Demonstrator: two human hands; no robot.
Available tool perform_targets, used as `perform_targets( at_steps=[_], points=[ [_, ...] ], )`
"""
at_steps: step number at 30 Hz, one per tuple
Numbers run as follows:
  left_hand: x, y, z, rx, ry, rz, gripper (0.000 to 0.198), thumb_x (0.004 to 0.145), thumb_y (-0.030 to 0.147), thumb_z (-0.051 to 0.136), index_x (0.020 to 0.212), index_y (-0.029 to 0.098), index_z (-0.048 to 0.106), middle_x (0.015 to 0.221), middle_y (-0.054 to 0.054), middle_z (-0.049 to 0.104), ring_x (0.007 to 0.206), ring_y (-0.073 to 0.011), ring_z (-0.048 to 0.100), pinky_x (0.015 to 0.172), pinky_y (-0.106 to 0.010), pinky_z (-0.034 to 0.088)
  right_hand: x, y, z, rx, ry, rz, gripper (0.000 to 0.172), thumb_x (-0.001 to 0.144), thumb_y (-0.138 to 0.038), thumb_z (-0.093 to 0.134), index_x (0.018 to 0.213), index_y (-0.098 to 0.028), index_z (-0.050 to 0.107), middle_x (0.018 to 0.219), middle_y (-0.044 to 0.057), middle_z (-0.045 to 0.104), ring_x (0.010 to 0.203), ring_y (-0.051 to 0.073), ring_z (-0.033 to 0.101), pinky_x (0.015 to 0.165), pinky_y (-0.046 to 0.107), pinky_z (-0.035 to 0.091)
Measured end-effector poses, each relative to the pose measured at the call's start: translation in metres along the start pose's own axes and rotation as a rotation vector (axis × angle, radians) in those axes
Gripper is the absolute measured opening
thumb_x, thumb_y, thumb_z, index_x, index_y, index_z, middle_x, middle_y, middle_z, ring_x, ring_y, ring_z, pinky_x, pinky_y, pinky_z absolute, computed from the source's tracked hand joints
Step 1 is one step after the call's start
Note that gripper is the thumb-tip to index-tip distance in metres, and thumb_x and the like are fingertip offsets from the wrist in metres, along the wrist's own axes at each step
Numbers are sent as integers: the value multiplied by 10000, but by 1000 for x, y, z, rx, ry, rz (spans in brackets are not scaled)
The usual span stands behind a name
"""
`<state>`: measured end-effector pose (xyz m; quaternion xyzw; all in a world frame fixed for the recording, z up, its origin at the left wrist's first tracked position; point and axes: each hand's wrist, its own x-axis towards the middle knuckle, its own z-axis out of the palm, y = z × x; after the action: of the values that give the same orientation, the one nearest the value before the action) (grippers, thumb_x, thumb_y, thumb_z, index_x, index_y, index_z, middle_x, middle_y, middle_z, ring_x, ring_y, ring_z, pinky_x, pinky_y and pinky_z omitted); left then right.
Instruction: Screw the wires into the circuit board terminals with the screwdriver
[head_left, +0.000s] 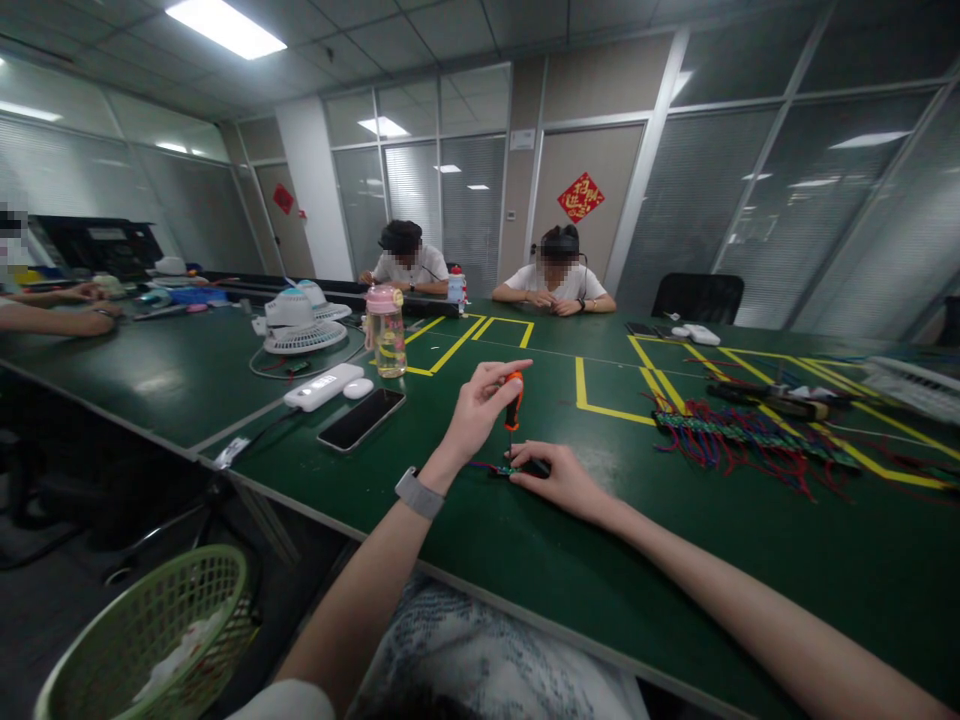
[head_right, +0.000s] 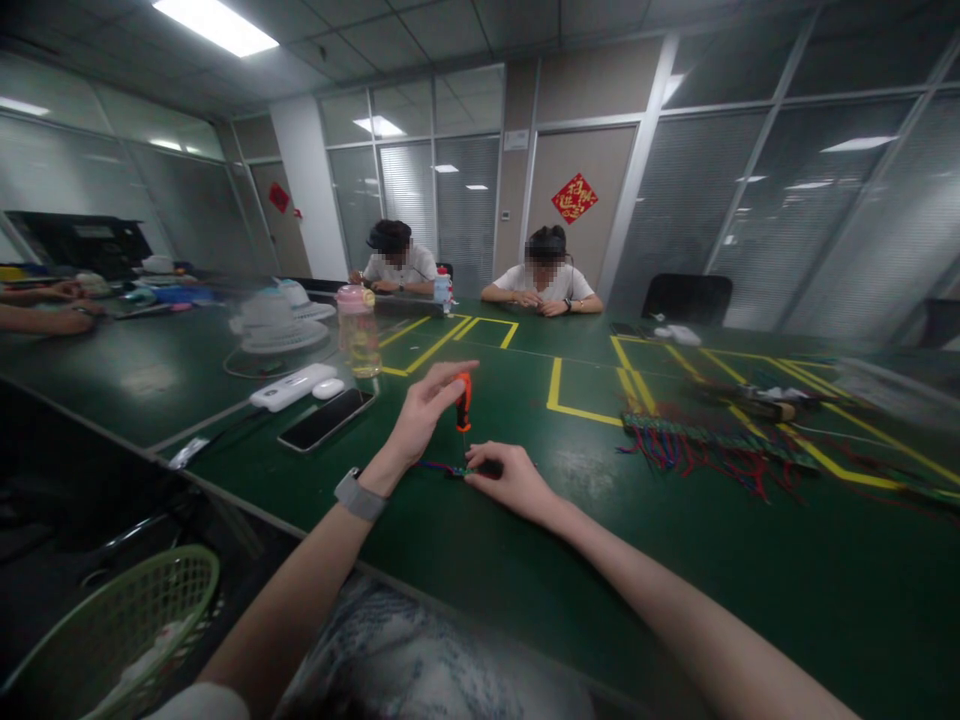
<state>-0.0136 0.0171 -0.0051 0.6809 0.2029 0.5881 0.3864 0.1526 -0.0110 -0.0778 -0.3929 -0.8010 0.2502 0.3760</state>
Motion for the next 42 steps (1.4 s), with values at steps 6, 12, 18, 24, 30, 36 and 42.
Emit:
perform_targets(
  at_steps=[6,12,18,24,30,36,42],
  points=[
    [-1,0,2,-215,-92,-100,393,862,310,552,1244,221,571,1065,-77,637,880,-178,632,768,-325,527,1,0,0,-9,3,-24,122,741,-215,690,855,-177,715,1003,90,708,1028,242,644,921,406,495],
    [0,-1,0,-2,22,10,263,831,294,603,1070,222,687,1077,-56,622,968,-157,589,838,-261,479,1,4,1,-7,11,-32,78,744,-210,686,811,-180,711,997,94,711,1023,238,649,907,402,505],
    [0,-3,2,-204,-8,-66,382,839,295,586,1210,206,593,1099,-87,647,927,-185,629,808,-336,522,1,2,1,-11,6,-16,83,744,-207,683,815,-170,706,1008,103,707,1030,242,647,909,404,504],
    [0,0,0,-19,28,-1,289,798,306,644,1070,214,683,1108,-69,616,966,-162,585,790,-244,492,0,1,0,1,10,-23,81,747,-214,681,809,-167,704,1012,102,707,1030,242,646,918,406,499],
    [-1,1,4,-276,-39,-108,361,863,334,548,1197,209,604,1090,-86,651,909,-192,639,783,-342,530,0,0,0,-7,5,-19,79,752,-212,678,812,-168,707,1009,103,707,1028,240,646,911,404,502],
    [-1,1,1,-46,45,-10,255,791,302,647,1021,206,700,1044,-50,621,864,-126,589,744,-227,493,0,2,1,-2,14,-26,73,749,-211,680,812,-183,705,1006,94,707,1021,231,648,914,410,502],
    [-1,0,4,-246,-25,-101,374,849,326,565,1199,198,602,1066,-83,641,882,-174,626,746,-303,528,1,2,1,2,8,-18,80,747,-208,686,814,-171,707,1006,102,706,1028,236,645,912,406,502]
  ],
)
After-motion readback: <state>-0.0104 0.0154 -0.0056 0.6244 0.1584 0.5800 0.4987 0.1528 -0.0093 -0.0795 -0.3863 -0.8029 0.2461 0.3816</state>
